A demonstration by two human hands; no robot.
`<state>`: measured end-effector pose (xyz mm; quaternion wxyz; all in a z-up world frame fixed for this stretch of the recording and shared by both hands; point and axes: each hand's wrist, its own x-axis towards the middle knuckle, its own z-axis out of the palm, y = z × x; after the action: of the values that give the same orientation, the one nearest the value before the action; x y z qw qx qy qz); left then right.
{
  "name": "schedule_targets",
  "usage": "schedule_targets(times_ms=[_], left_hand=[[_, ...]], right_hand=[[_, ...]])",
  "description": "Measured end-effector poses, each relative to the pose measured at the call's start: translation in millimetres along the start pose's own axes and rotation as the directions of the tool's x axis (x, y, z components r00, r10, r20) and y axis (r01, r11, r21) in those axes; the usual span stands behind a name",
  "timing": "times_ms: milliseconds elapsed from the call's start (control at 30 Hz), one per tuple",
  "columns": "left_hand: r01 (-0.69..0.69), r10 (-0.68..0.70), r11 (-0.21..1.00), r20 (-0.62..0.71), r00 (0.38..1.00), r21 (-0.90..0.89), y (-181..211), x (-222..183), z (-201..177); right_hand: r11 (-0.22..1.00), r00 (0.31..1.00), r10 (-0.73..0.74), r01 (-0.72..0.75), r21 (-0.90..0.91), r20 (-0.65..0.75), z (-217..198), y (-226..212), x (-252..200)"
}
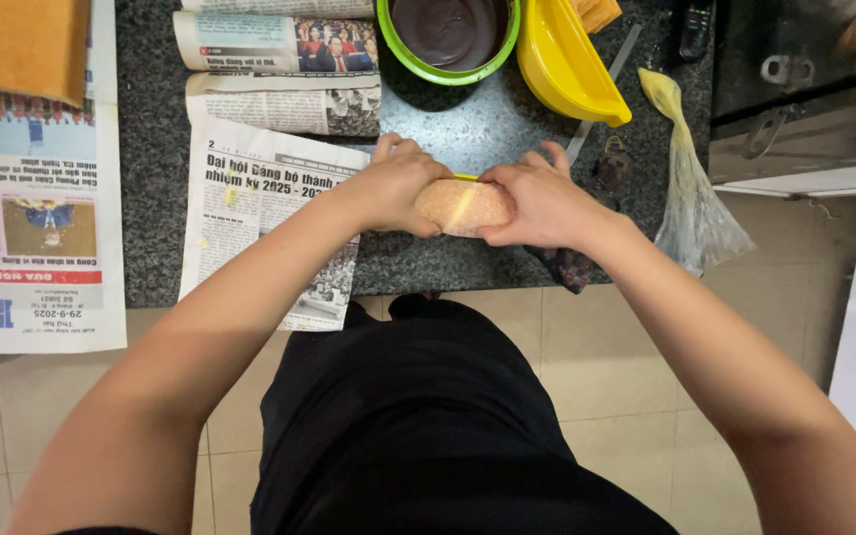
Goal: The person applies yellow sauce to cake slices and bread rolls using a piping bag, wraps the items in newspaper, and places them into plastic containers. They also wipe the kitchen counter with a cloth.
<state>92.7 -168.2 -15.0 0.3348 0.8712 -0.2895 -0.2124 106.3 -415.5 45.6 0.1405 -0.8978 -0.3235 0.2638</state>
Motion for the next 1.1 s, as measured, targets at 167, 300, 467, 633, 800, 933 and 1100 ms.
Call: schedule_targets(times_ms=[167,300,467,633,800,933,1100], left_hand=[[0.073,-0.077,0.991,0.03,0.997,0.108,-6,5,-6],[0.057,-0.063,0.993,0.061,0.996,0.107,-8,11,-5],[0.068,-0.068,0.997,0.021,0.997,0.025,-11,7,-6],[0.052,-0.051,0.996,-0.013,0.999,0.078,-5,3,-8],[0.057,-0.054,0.989,-0.026,0.998,0.138,0,-3,-6],[0.044,-0.039,0.987,-0.037,0.999,0.156,-1,-4,-1],[0.031,-0.017,0.978,-0.067,0.998,0.205,-2,-8,10]], right_hand=[[0.998,0.999,0.035,-0.037,0.049,0.041,10,12,13],[0.997,0.998,0.04,-0.043,0.059,0.041,16,20,15],[0.995,0.999,0.039,-0.036,0.091,-0.027,25,23,15],[0.997,0.994,0.003,0.004,0.073,-0.105,30,18,14],[0.999,0.993,-0.032,0.033,0.005,-0.116,31,13,11],[0.996,0.989,-0.072,0.063,-0.07,-0.132,33,10,11],[0.969,0.968,-0.17,0.13,-0.209,-0.185,41,4,10]])
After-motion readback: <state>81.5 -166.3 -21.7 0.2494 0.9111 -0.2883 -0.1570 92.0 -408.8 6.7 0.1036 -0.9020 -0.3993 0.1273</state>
